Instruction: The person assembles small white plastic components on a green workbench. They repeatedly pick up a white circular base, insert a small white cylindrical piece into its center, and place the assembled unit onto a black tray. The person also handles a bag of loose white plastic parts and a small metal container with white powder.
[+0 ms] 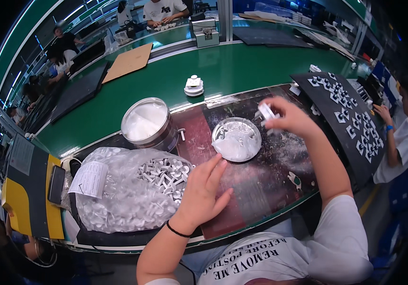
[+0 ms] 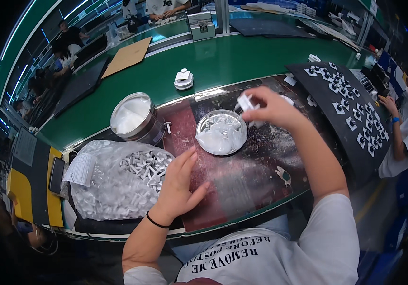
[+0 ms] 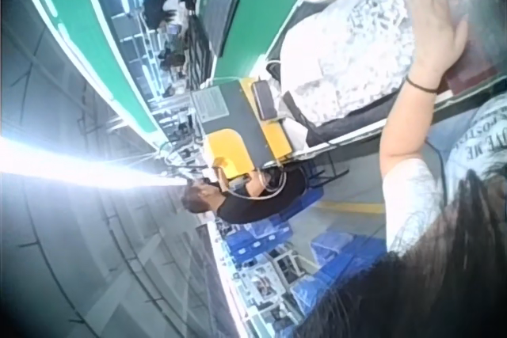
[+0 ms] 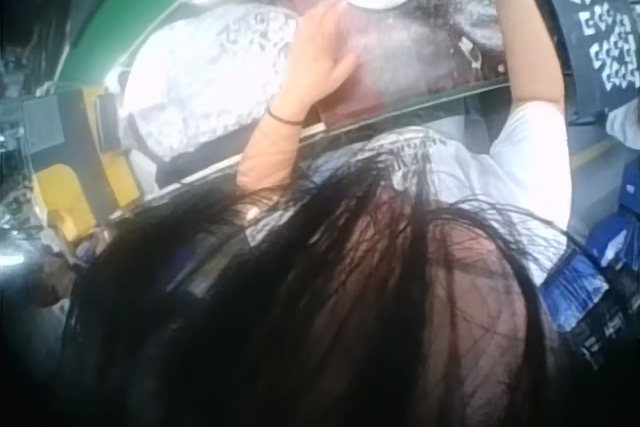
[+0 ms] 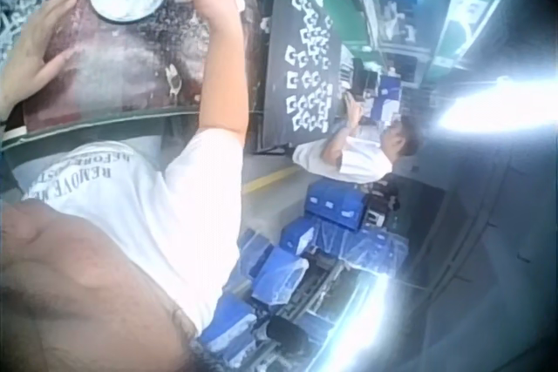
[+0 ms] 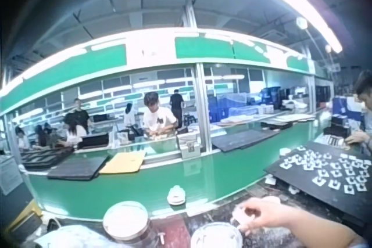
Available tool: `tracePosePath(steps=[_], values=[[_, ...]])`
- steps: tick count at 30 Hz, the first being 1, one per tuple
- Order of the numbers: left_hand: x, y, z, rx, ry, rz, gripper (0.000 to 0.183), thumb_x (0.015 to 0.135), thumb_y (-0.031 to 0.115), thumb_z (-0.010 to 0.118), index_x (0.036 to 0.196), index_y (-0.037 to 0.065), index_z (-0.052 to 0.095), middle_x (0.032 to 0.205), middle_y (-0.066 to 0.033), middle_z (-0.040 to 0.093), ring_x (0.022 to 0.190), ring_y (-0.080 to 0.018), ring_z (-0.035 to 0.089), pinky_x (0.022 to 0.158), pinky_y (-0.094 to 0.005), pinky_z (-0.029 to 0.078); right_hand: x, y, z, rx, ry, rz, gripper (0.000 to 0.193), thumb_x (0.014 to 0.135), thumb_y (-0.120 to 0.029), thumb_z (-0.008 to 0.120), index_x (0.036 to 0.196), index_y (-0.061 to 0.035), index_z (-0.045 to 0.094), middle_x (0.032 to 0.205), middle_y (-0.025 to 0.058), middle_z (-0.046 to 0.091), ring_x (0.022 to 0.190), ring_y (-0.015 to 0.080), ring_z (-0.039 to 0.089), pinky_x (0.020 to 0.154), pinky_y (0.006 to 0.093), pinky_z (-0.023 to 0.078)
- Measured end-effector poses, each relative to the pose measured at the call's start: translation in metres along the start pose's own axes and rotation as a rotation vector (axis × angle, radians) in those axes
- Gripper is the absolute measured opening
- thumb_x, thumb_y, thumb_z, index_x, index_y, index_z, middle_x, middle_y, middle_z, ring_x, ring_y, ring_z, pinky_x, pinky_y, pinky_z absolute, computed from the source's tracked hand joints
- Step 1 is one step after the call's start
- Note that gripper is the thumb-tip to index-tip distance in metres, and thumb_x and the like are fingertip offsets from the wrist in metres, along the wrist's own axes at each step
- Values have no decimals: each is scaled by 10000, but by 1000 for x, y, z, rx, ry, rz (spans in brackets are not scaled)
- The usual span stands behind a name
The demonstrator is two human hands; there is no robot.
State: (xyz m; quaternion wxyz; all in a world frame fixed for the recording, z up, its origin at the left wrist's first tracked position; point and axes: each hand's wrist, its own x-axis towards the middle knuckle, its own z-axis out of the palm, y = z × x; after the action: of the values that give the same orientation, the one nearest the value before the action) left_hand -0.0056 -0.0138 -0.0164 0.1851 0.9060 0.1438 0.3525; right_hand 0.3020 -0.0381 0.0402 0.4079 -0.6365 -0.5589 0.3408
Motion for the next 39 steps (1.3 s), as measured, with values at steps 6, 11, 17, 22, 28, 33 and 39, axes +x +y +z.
tracePosePath(steps=[6, 11, 17, 22, 28, 33, 39], values=[[4, 1, -6, 36, -42, -65, 618, 722, 162, 703, 1270, 24, 450, 1308, -188, 455, 1139, -369, 470, 966, -434, 370, -72, 7, 69, 608, -638, 105, 707, 654, -61, 830, 1234, -19, 428, 1160, 95, 556, 1092, 169, 538, 964, 322, 425], [1, -6, -14, 100, -153, -85, 477, 741, 168, 677, 1177, 31, 542, 1209, -153, 533, 1094, -347, 497, 942, -424, 386, -70, 20, 73, 426, -872, 161, 584, 771, -74, 726, 1281, -8, 449, 1204, 83, 545, 1031, 125, 549, 919, 276, 438], [7, -4, -14, 103, -207, -104, 434, 740, 159, 668, 1144, 36, 568, 1142, -152, 570, 1057, -339, 518, 929, -418, 392, -77, 21, 70, -65, -537, -133, 421, 838, -187, 659, 1205, -16, 544, 1168, 111, 568, 853, 146, 606, 760, 284, 491], [8, 6, -11, 102, -147, -34, 408, 729, 150, 672, 1103, 18, 579, 1105, -140, 577, 1009, -341, 528, 887, -429, 405, -103, -10, 42, -242, -271, -69, 390, 829, -242, 667, 1166, -63, 586, 1081, 112, 604, 835, 196, 628, 737, 308, 507], [10, 19, -3, 43, -187, 43, 451, 716, 151, 695, 1127, 17, 562, 1080, -137, 576, 984, -337, 524, 861, -434, 403, -102, 28, -82, -783, 658, 56, 375, 755, -255, 675, 1060, -39, 643, 1072, 151, 634, 1043, 300, 569, 913, 378, 442], [9, 20, -3, 16, -166, 17, 534, 711, 148, 710, 1188, 7, 517, 1074, -155, 572, 982, -345, 519, 868, -439, 399, -106, 82, -169, -1125, 827, 567, 475, 719, -423, 692, 1034, -71, 637, 991, 137, 663, 972, 288, 612, 871, 404, 447], [3, 14, -4, 7, -137, -17, 677, 717, 155, 723, 1304, 12, 418, 1083, -157, 570, 986, -341, 519, 882, -437, 394, -104, 116, -185, -1101, 768, 725, 664, 679, -536, 696, 1144, -84, 552, 1012, 134, 660, 995, 286, 614, 874, 404, 416]])
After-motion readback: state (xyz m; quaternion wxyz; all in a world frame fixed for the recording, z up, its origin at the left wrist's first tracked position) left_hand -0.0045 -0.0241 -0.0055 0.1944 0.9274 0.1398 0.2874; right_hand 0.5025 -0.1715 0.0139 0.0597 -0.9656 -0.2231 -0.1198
